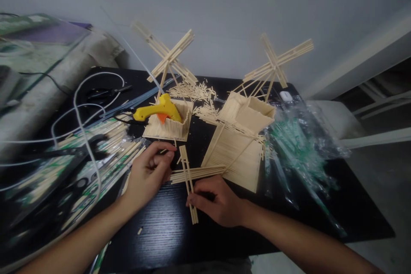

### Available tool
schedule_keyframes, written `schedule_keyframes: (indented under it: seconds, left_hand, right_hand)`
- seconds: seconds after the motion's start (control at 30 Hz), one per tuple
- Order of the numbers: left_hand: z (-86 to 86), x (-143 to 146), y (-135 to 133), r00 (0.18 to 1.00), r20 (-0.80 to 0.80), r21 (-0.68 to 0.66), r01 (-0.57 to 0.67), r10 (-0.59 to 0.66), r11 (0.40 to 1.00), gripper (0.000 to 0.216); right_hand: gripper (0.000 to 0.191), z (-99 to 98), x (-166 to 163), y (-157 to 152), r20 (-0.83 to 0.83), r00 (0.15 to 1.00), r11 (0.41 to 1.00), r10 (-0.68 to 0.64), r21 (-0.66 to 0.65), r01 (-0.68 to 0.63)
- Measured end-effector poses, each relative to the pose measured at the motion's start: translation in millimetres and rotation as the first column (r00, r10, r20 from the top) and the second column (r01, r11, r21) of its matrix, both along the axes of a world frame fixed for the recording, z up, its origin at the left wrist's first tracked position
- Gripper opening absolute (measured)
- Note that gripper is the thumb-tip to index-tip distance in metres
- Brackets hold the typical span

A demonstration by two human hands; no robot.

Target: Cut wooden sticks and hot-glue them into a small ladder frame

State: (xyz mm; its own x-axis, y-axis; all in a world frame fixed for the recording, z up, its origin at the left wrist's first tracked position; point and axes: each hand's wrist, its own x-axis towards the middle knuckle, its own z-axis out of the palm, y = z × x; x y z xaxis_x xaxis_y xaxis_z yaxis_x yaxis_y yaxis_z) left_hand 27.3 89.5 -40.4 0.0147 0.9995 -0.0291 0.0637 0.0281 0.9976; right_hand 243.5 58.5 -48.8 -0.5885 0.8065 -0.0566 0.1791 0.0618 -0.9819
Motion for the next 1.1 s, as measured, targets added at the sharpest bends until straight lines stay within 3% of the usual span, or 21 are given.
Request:
schedule_keyframes:
  seconds: [0.13, 0.37, 0.63, 0.77, 0.83, 1.1]
  left_hand:
    - [-1.6, -2.3, -2.2, 0.998, -0.053, -0.053, 0.018, -0.021, 0.998, 0.033]
    - [-2.3, -3.0, -5.0, 0.995, 0.039, -0.236, 0.098, -0.092, 0.967, 0.026]
    - [-2.1, -2.8, -2.0, 0.994, -0.043, -0.015, 0.098, -0.098, 0.995, 0.027]
    - [-0.8, -7.2, -0.4, 0.949, -0.248, 0.065, 0.22, -0.198, 0.973, 0.072]
    - [-1.1, -8.5, -0.5, 0.931, -0.288, 0.075, 0.254, -0.223, 0.964, 0.082]
    - [0.3, -9.7, -0.2, 0.932, -0.271, 0.031, 0.259, -0.241, 0.965, 0.074]
  right_hand:
    - [0.036, -0.3, -0.3, -0.5, -0.009, 1.0, 1.0, 0.003, 0.008, -0.003]
    - [0.037, -1.7, -1.6, 0.0, -0.008, 1.0, 1.0, -0.003, 0.004, 0.003]
    - [0.04, -1.7, -0.8, -0.5, 0.006, 1.0, 1.0, 0.002, 0.01, -0.002]
    - [0.041, -0.1, -1.1, -0.1, 0.015, 1.0, 1.0, -0.002, -0.001, 0.002]
    - [0.039, 0.1, -1.2, 0.0, 0.014, 1.0, 1.0, -0.003, -0.005, 0.003]
    - [0.037, -0.1, -1.3, 0.0, -0.011, 1.0, 1.0, -0.001, -0.01, 0.0]
